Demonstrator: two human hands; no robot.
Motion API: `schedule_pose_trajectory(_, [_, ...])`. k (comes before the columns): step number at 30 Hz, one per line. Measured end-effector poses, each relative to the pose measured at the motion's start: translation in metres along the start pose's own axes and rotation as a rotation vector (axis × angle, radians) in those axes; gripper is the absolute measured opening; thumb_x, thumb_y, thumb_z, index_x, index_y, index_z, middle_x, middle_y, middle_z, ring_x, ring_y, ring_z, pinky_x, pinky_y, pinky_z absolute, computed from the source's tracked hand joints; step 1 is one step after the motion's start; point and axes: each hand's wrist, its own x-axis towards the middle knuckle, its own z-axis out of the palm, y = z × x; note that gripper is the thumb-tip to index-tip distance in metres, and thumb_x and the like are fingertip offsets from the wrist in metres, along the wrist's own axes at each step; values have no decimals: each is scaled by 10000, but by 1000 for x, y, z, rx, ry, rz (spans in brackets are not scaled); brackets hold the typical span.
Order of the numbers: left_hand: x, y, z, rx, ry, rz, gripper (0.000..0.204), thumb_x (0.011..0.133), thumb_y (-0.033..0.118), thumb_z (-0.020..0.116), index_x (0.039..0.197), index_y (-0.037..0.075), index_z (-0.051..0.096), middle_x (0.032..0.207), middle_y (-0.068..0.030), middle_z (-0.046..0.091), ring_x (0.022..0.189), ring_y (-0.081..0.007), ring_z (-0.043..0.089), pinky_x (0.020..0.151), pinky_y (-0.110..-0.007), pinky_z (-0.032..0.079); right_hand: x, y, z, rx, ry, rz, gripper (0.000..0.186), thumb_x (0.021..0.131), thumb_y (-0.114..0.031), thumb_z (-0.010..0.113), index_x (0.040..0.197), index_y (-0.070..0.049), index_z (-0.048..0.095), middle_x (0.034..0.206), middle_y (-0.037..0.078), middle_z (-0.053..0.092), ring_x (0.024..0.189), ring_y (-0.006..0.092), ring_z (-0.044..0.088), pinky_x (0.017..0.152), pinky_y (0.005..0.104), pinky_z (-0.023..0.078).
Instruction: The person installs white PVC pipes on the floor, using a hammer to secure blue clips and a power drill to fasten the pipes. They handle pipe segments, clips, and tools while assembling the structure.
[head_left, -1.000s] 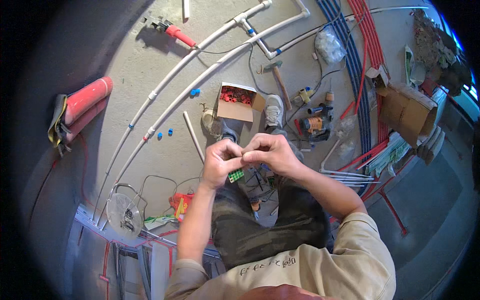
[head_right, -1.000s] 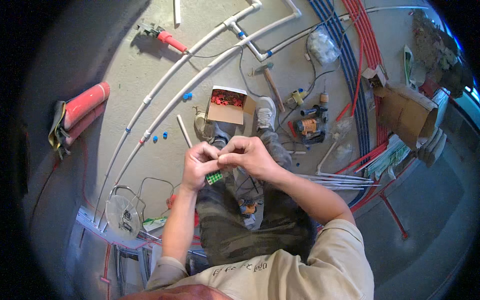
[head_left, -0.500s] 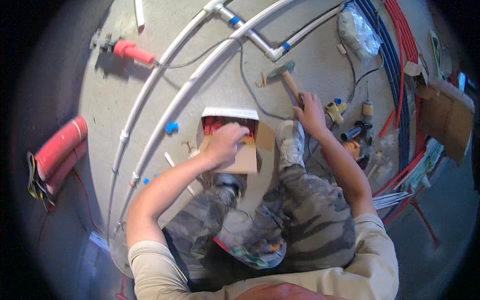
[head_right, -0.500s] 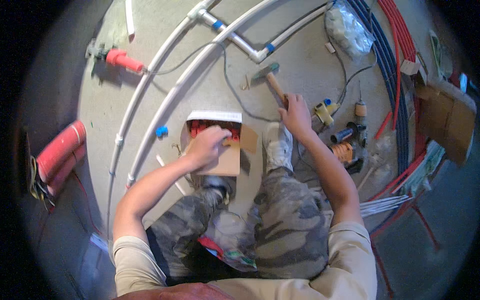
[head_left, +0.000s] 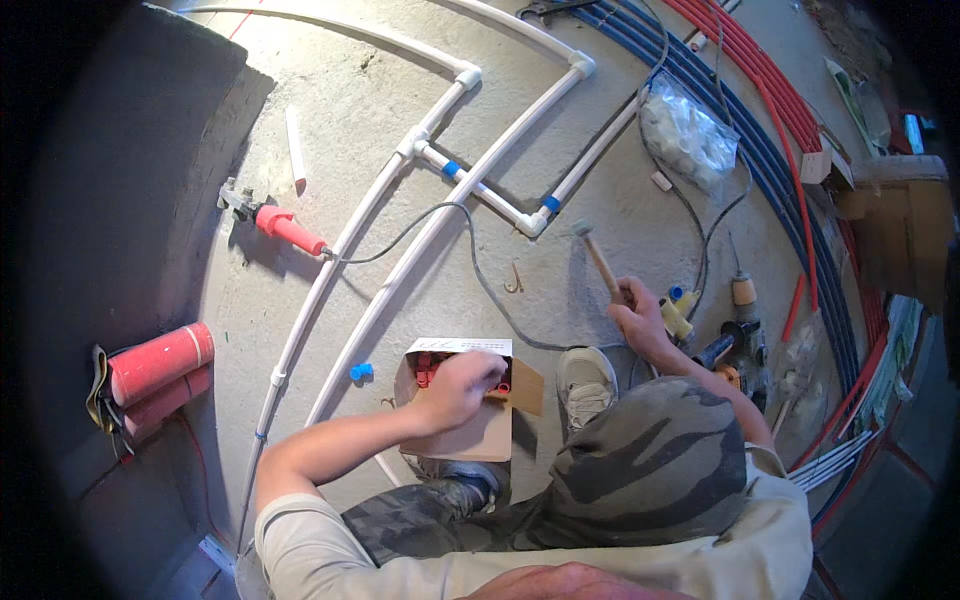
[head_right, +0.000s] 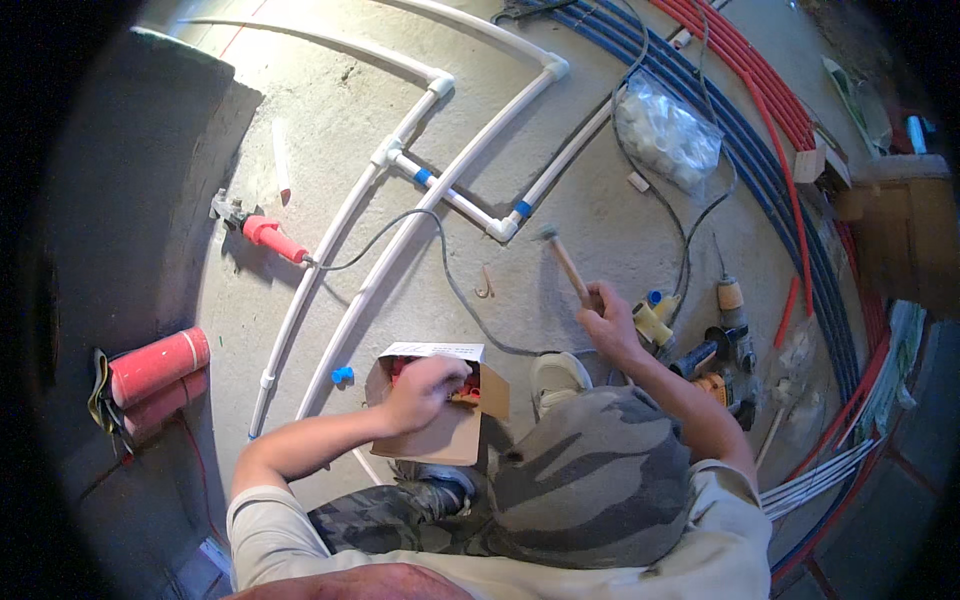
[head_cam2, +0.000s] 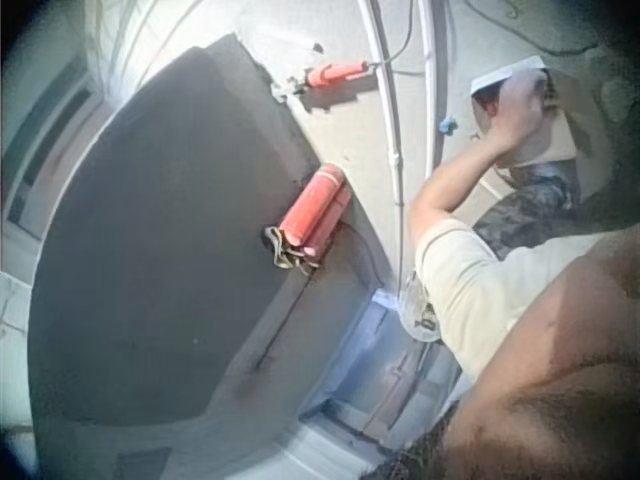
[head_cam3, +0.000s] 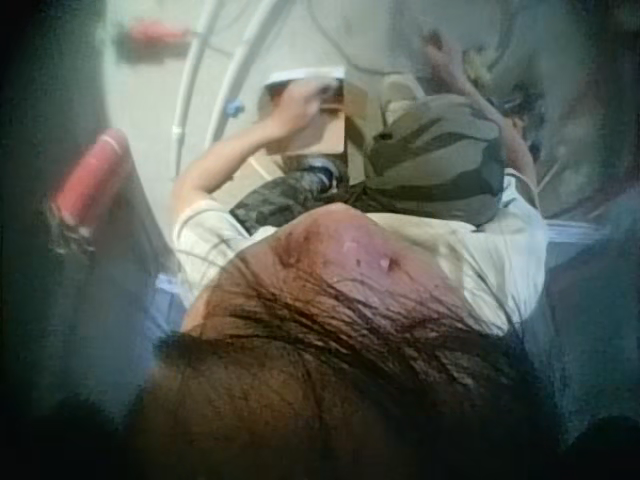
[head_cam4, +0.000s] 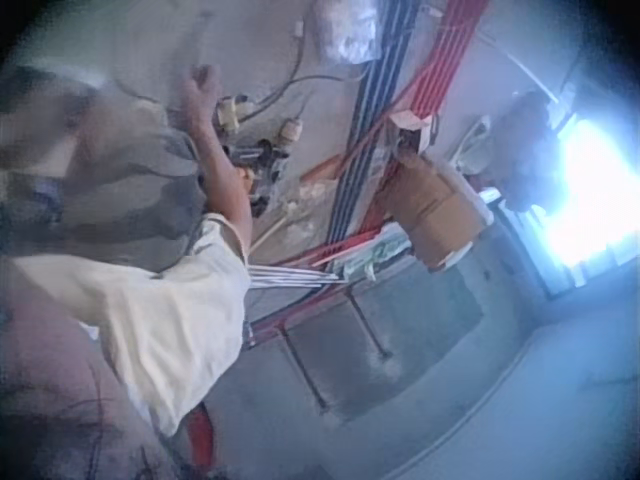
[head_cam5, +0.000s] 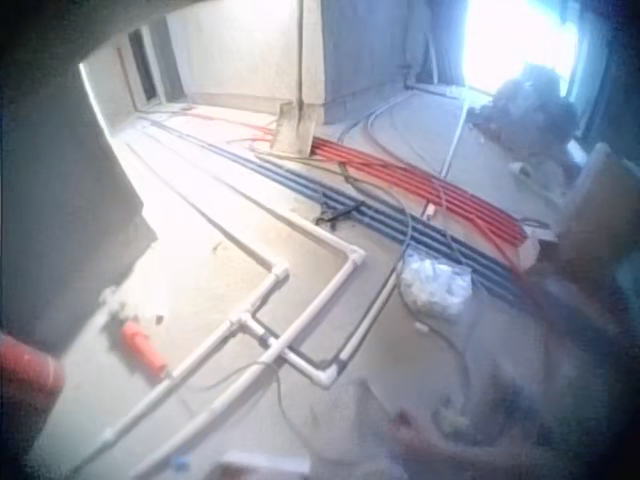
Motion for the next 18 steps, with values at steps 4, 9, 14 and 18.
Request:
schedule_pose_trajectory(4, [80, 11, -25, -892, 83, -650, 152, 967, 61, 694, 1094, -21, 696, 951, -98, 712, 788, -139, 659, 664, -298, 529, -7, -19, 7, 176, 3, 141, 292, 911, -86, 635, 1191, -17, 585, 793, 20, 609, 714, 138, 618, 630, 322, 498])
schedule_pose_trajectory(9, [161, -11, -38, -869, 134, -608, 83, 973, 40, 687, 1047, 22, 721, 840, -20, 682, 650, -64, 556, 542, -206, 389, 2, -25, 18, -232, 356, -80, 334, 950, -105, 655, 1263, -13, 583, 885, 117, 645, 833, 283, 672, 758, 387, 546])
schedule_pose_trajectory(14, [175, -48, -32, -153, 274, -366, 97, 907, 60, 742, 995, 22, 728, 848, -42, 689, 695, -113, 582, 625, -293, 458, 30, -43, 25, -615, 612, -390, 437, 895, -88, 719, 1312, -37, 602, 1199, 205, 610, 1186, 349, 585, 1026, 456, 451])
schedule_pose_trajectory(18, [178, -52, -39, 130, 341, -300, 128, 885, 63, 747, 1000, 14, 719, 878, -65, 691, 745, -159, 615, 711, -344, 511, 71, -73, 41, -652, 214, -623, 381, 861, -107, 743, 1228, -31, 673, 1231, 180, 609, 1231, 357, 537, 1062, 484, 419])
